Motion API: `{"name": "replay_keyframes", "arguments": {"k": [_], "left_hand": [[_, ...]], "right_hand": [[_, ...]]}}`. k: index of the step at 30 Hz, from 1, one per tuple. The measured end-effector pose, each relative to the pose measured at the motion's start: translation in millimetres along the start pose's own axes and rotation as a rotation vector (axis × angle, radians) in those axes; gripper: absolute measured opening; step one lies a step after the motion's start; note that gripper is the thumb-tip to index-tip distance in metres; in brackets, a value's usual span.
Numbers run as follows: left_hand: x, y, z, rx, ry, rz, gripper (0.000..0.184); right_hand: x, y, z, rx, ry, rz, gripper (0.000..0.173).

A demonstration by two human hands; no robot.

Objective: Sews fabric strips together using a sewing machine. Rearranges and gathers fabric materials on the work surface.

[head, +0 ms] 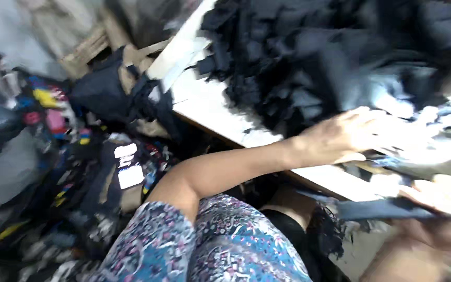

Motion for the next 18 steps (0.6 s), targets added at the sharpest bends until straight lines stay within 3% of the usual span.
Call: {"name": "replay_keyframes", "arguments": {"k": [5,10,14,18], "left_hand": [[6,-4,-7,-0.121,0.18,0.148,0.043],[12,-9,0,-0.104,0.204,0.221,0.041],[16,-11,0,-0.08,0.16,0.198,0.047],[16,-20,2,-0.06,0.134,0.208,0.046]], "right_hand": [[21,-26,-14,-0.016,-0.213,0.104,0.016],[21,-29,-10,0.167,-0.277,0.105,0.02],[19,-19,4,0.033,-0.167,0.458,0.028],[10,-12,16,-0.099,-0.226,0.497,0.037]]}}
Point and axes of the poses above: each hand's wrist, its own z-axis towards the middle knuckle, its own x-axis out of the palm, y = z × x, the point moved 10 cm from there along z, towards the middle knuckle, and after that the axes turned 1 degree about -x, right-handed, at the moved point
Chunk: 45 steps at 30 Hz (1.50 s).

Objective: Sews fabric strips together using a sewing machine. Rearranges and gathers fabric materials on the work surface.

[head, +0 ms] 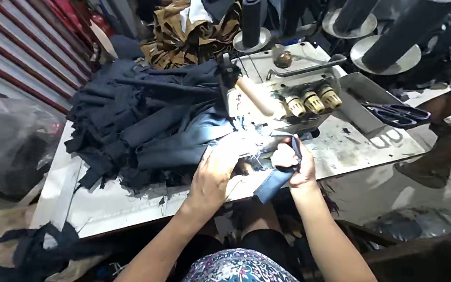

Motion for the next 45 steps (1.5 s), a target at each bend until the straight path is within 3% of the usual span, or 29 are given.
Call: {"name": "replay_keyframes", "arguments": {"k": [5,12,14,16,18,20,23,26,28,30,33,35,37,41,45], "left_hand": [[1,0,9,-0.001,0.02,0.005,0.048],[11,20,37,0.02,0.115,-0.073,0.057],[9,18,47,0.095,0.105,-0.052,0.049],[7,21,49,0.04,0.175,-0.09,0.053],[-3,19,42,-0.129,0.215,-0.235,0.067],[-24,0,30,-0.182,0.109,-0.364,0.071],[-58,-24,16,-0.137,-0.032,-0.614,0.028],[-106,10,13,-0.127,-0.129,-0.441,0.023],[-129,53,19,-0.186,-0.183,-0.087,0.031],[-122,79,25,-0.231,-0.15,0.135,0.028],[-68,34,21,-0.005,-0.093,0.09,0.025],[-24,-2,10,0.216,-0.061,-0.054,0.025],[2,-8,3,0.281,0.058,-0.163,0.037],[1,9,-3,0.232,0.061,-0.08,0.052],[-1,6,1,0.136,0.063,-0.026,0.053]], "right_hand": [[-1,2,6,-0.06,-0.077,-0.008,0.046],[-4,2,5,-0.073,-0.188,-0.02,0.045],[-4,0,1,-0.048,-0.181,-0.13,0.042],[4,-6,-11,-0.001,-0.162,-0.387,0.041],[26,-15,-28,0.046,-0.07,-0.692,0.03],[57,-32,-46,0.087,0.094,-0.787,0.024],[107,-52,-71,0.168,0.51,-0.641,0.028],[135,-36,-81,0.164,0.712,-0.41,0.032],[126,-21,-68,0.135,0.64,-0.38,0.029],[88,-25,-41,0.155,0.432,-0.423,0.023],[27,-46,-17,0.225,0.117,-0.451,0.027],[14,-48,-17,0.223,0.093,-0.425,0.03],[12,-41,-22,0.209,0.125,-0.36,0.028],[-1,-16,-27,0.141,0.086,-0.295,0.046],[-6,0,-13,0.005,0.045,-0.148,0.031]]}}
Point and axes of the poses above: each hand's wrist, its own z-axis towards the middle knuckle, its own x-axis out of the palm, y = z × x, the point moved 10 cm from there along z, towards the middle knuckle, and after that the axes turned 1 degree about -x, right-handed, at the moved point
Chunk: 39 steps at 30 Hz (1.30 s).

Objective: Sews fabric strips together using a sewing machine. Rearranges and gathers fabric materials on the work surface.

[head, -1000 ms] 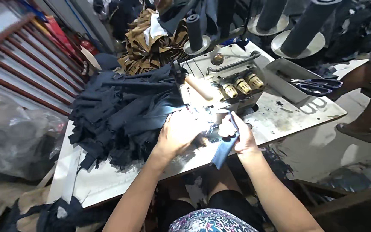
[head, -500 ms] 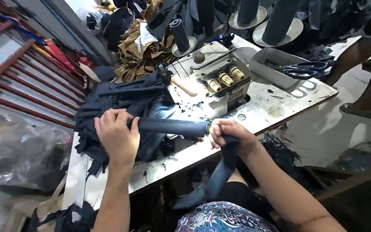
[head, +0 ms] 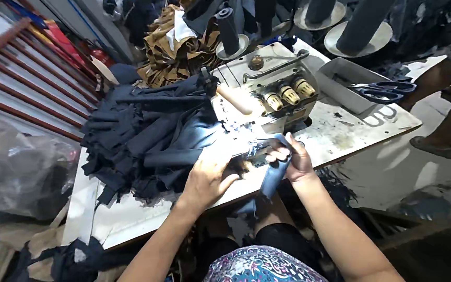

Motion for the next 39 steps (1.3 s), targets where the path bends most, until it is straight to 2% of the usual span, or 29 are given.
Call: {"name": "replay_keyframes", "arguments": {"k": [4,11,13,15,17,19,21,22,24,26,27,28,30,32,33,35,39], "left_hand": [[1,-10,10,-0.119,-0.011,0.064,0.058],[7,7,25,-0.112,0.031,0.02,0.057],[7,12,31,-0.1,0.056,0.017,0.061],[4,17,31,-0.161,0.112,-0.025,0.065],[-7,13,24,-0.28,0.141,-0.193,0.07],[-33,-7,16,-0.323,-0.009,-0.399,0.069],[-59,-24,7,-0.29,-0.152,-0.581,0.036],[-73,-24,4,-0.26,-0.186,-0.604,0.026],[-108,1,-4,-0.259,-0.252,-0.439,0.024],[-138,47,-9,-0.342,-0.306,-0.081,0.035],[-142,70,-8,-0.388,-0.298,0.079,0.037],[-137,85,-6,-0.414,-0.268,0.179,0.034],[-107,71,1,-0.334,-0.197,0.217,0.03],[-62,22,6,-0.121,-0.168,0.14,0.028],[-40,1,6,-0.036,-0.157,0.084,0.026],[-7,-12,3,0.027,-0.084,-0.001,0.028],[-4,-1,-13,-0.038,-0.045,0.026,0.04]], "right_hand": [[4,-5,14,-0.002,-0.102,0.117,0.04],[4,-3,17,-0.012,-0.213,0.08,0.039],[0,-3,14,-0.018,-0.291,-0.074,0.038],[6,-4,6,-0.006,-0.299,-0.353,0.035],[32,-12,-4,0.031,-0.187,-0.626,0.024],[70,-27,-18,0.054,0.047,-0.716,0.017],[109,-37,-35,0.059,0.348,-0.653,0.016],[126,-34,-43,0.054,0.496,-0.573,0.016],[143,-19,-50,0.054,0.634,-0.374,0.02],[132,-3,-44,0.05,0.589,-0.221,0.025],[116,2,-35,0.045,0.511,-0.21,0.026],[93,2,-23,0.046,0.36,-0.262,0.028],[52,-11,-7,0.095,0.064,-0.35,0.03],[24,-26,-2,0.15,-0.082,-0.317,0.031],[15,-29,-3,0.157,-0.104,-0.265,0.03],[8,-25,-5,0.14,-0.058,-0.157,0.025],[9,-8,-6,0.13,0.017,-0.004,0.027]]}}
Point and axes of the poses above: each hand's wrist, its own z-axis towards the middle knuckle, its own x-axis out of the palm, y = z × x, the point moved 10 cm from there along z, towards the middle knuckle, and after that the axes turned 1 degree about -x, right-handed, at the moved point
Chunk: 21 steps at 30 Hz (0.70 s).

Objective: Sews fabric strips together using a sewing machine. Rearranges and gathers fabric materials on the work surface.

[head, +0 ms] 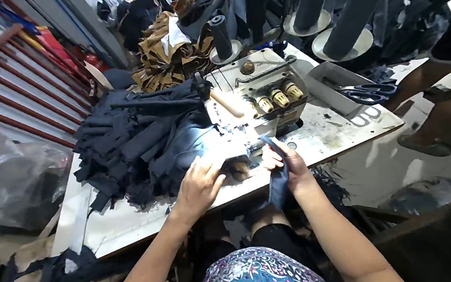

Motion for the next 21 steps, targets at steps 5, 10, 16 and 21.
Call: {"name": "replay_keyframes", "arguments": {"k": [5,10,16,21], "left_hand": [[-7,-10,13,-0.025,-0.004,0.062,0.047],[6,-6,18,-0.027,0.023,-0.018,0.047],[7,3,28,-0.051,0.073,-0.106,0.043],[8,16,49,0.02,0.098,-0.141,0.045]], "right_hand": [[3,-10,14,-0.041,-0.071,-0.038,0.035],[2,-7,21,-0.105,-0.109,-0.032,0.036],[-3,-3,22,-0.117,-0.238,-0.057,0.039],[-10,-5,23,-0.112,-0.344,-0.119,0.04]]}}
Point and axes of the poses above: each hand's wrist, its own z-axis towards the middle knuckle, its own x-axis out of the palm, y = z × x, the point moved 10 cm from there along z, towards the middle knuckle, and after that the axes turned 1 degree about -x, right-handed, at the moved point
